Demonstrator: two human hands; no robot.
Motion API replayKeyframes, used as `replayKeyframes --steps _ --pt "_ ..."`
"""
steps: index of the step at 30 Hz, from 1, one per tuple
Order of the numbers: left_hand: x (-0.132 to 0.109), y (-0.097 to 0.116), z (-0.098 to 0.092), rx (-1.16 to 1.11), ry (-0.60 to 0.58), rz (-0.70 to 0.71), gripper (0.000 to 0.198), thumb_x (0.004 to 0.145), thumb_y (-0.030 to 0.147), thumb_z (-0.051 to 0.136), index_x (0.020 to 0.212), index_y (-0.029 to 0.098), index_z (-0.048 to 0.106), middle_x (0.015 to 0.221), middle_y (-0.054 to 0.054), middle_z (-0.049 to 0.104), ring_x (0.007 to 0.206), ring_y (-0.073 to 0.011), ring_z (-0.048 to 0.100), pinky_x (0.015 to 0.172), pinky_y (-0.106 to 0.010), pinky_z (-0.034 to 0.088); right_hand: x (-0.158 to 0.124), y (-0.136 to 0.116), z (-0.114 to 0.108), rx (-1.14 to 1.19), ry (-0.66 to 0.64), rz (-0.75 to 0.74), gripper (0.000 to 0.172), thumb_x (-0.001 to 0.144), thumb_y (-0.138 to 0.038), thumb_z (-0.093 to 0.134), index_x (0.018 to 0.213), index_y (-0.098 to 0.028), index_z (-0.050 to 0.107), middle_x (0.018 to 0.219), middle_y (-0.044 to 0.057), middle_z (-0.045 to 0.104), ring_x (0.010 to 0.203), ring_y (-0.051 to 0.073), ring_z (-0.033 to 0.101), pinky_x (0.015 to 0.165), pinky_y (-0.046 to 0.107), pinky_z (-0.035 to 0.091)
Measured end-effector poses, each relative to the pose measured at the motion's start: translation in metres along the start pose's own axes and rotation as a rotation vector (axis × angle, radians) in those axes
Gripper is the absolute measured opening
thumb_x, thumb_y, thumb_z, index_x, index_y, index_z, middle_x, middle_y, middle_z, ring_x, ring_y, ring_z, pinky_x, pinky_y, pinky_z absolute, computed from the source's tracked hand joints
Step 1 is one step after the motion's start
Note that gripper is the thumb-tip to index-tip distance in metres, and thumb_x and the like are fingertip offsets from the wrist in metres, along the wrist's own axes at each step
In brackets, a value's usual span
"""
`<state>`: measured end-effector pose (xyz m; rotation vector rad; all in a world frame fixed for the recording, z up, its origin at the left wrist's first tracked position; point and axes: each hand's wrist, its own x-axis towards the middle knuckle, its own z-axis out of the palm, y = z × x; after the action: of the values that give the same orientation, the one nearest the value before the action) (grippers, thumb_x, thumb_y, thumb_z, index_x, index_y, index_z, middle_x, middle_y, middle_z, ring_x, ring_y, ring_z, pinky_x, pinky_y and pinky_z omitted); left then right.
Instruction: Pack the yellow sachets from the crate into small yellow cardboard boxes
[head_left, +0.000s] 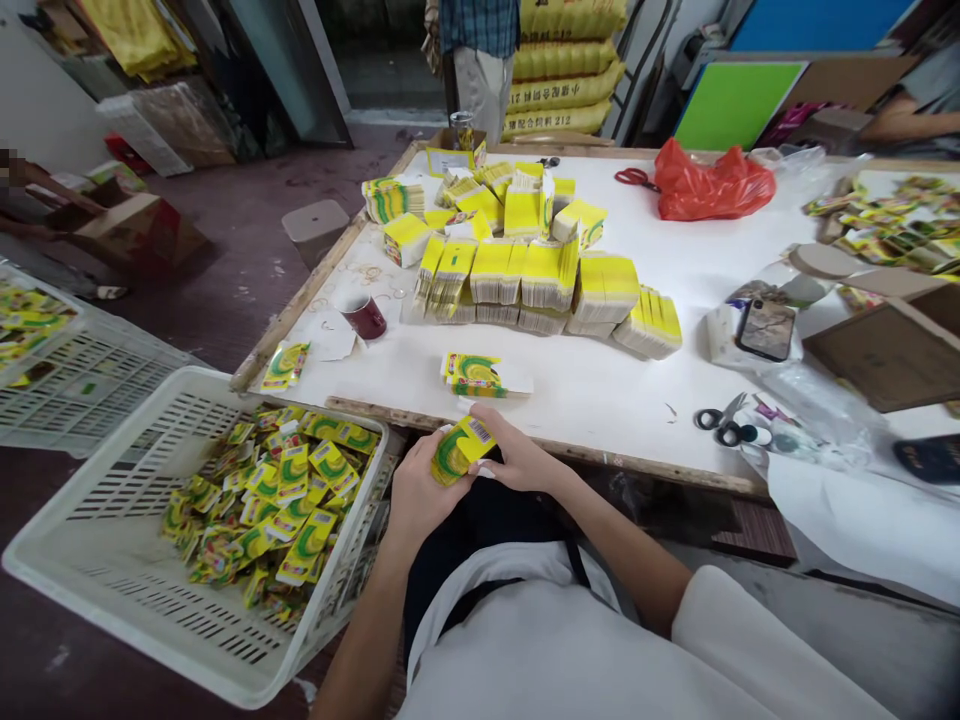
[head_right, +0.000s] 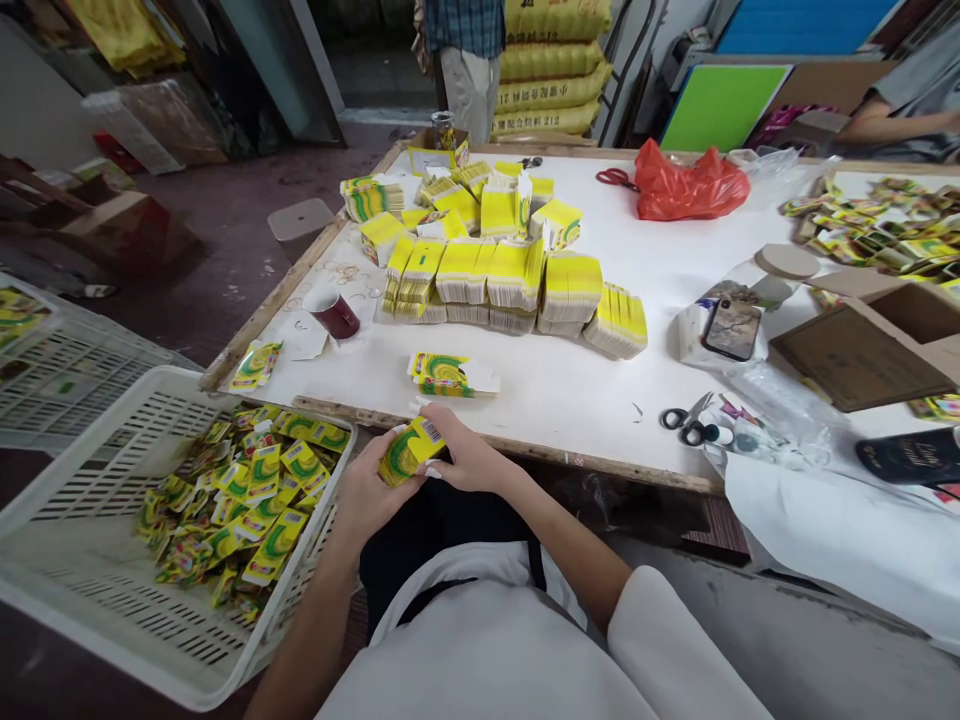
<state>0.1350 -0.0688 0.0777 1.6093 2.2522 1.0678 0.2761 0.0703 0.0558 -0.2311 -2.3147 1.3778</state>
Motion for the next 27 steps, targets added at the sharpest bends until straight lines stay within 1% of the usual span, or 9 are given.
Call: replayKeyframes --steps 2,3,7,11,14,16,20,24,27 --pt "0.000 0.002 0.004 -0.030 0.020 -0.029 0.052 0.076 0.045 0.071 0.118 0.018 0.054 0.106 -0.012 0.067 0.099 -0.0265 0.065 0.086 -0.040 0.054 0.003 0.001 -0.004 0.089 0.055 0.007 0.079 0.084 -0.045 0.063 0.146 -0.016 0.025 0.146 0.021 0.038 0.135 0.031 0.040 0.112 0.048 0.033" --pt "0.000 0.002 0.006 -0.044 0.031 -0.039 0.054 0.075 0.045 0.071 0.118 0.018 0.054 0.107 -0.012 0.067 0.099 -0.0269 0.065 0.087 -0.041 0.054 0.004 0.002 -0.005 0.128 0.070 0.014 0.079 0.084 -0.049 0.063 0.146 -0.016 0.027 0.145 0.020 0.040 0.132 0.031 0.044 0.110 0.046 0.036" --pt "0.003 0.004 0.010 -0.027 0.066 -0.034 0.057 0.071 0.041 0.075 0.118 0.018 0.054 0.107 -0.013 0.067 0.101 -0.0291 0.065 0.088 -0.044 0.053 0.008 0.005 -0.005 0.146 0.096 0.046 0.059 0.091 -0.047 0.053 0.141 -0.020 0.038 0.139 0.016 0.048 0.126 0.027 0.050 0.107 0.045 0.040" --pt "0.007 0.005 0.006 -0.063 0.046 -0.046 0.057 0.070 0.040 0.076 0.118 0.017 0.055 0.107 -0.012 0.068 0.101 -0.0277 0.065 0.088 -0.042 0.054 0.007 0.011 -0.005 0.069 0.133 -0.007 0.054 0.092 -0.046 0.052 0.138 -0.020 0.044 0.136 0.017 0.053 0.126 0.027 0.051 0.106 0.045 0.041" --pt "0.010 0.005 0.000 -0.105 0.023 -0.082 0.058 0.066 0.040 0.079 0.115 0.018 0.057 0.107 -0.011 0.069 0.099 -0.0270 0.066 0.088 -0.042 0.054 0.006 0.013 -0.010 -0.025 0.086 -0.051 0.038 0.096 -0.041 0.046 0.127 -0.022 0.057 0.135 0.015 0.054 0.130 0.025 0.049 0.107 0.043 0.040" --pt "0.011 0.005 -0.002 -0.111 -0.001 -0.091 0.057 0.065 0.037 0.080 0.115 0.018 0.058 0.108 -0.011 0.069 0.100 -0.0276 0.067 0.090 -0.043 0.054 0.006 0.012 -0.015 -0.066 0.029 -0.076 0.032 0.097 -0.035 0.044 0.118 -0.021 0.064 0.134 0.016 0.054 0.126 0.024 0.052 0.103 0.040 0.044" --pt "0.011 0.004 -0.003 -0.115 -0.045 -0.058 0.056 0.065 0.033 0.080 0.114 0.019 0.058 0.110 -0.011 0.069 0.101 -0.0284 0.066 0.091 -0.045 0.053 0.005 0.010 -0.026 -0.096 -0.038 -0.111 0.024 0.094 -0.029 0.051 0.106 -0.019 0.069 0.126 0.016 0.059 0.118 0.023 0.059 0.095 0.037 0.048" --pt "0.013 0.004 -0.003 -0.090 -0.061 -0.034 0.054 0.065 0.033 0.080 0.113 0.021 0.058 0.107 -0.011 0.068 0.101 -0.0292 0.066 0.092 -0.047 0.052 0.002 0.010 -0.030 -0.117 -0.083 -0.113 0.023 0.090 -0.028 0.058 0.108 -0.020 0.069 0.130 0.016 0.057 0.124 0.025 0.055 0.097 0.040 0.048" --pt "0.015 0.002 -0.001 -0.097 -0.008 -0.088 0.066 0.059 0.034 0.084 0.116 0.020 0.055 0.116 -0.013 0.061 0.113 -0.0312 0.059 0.098 -0.049 0.048 0.000 0.013 -0.027 -0.100 -0.019 -0.108 0.026 0.090 -0.028 0.057 0.113 -0.021 0.068 0.136 0.017 0.053 0.126 0.026 0.053 0.100 0.042 0.046"
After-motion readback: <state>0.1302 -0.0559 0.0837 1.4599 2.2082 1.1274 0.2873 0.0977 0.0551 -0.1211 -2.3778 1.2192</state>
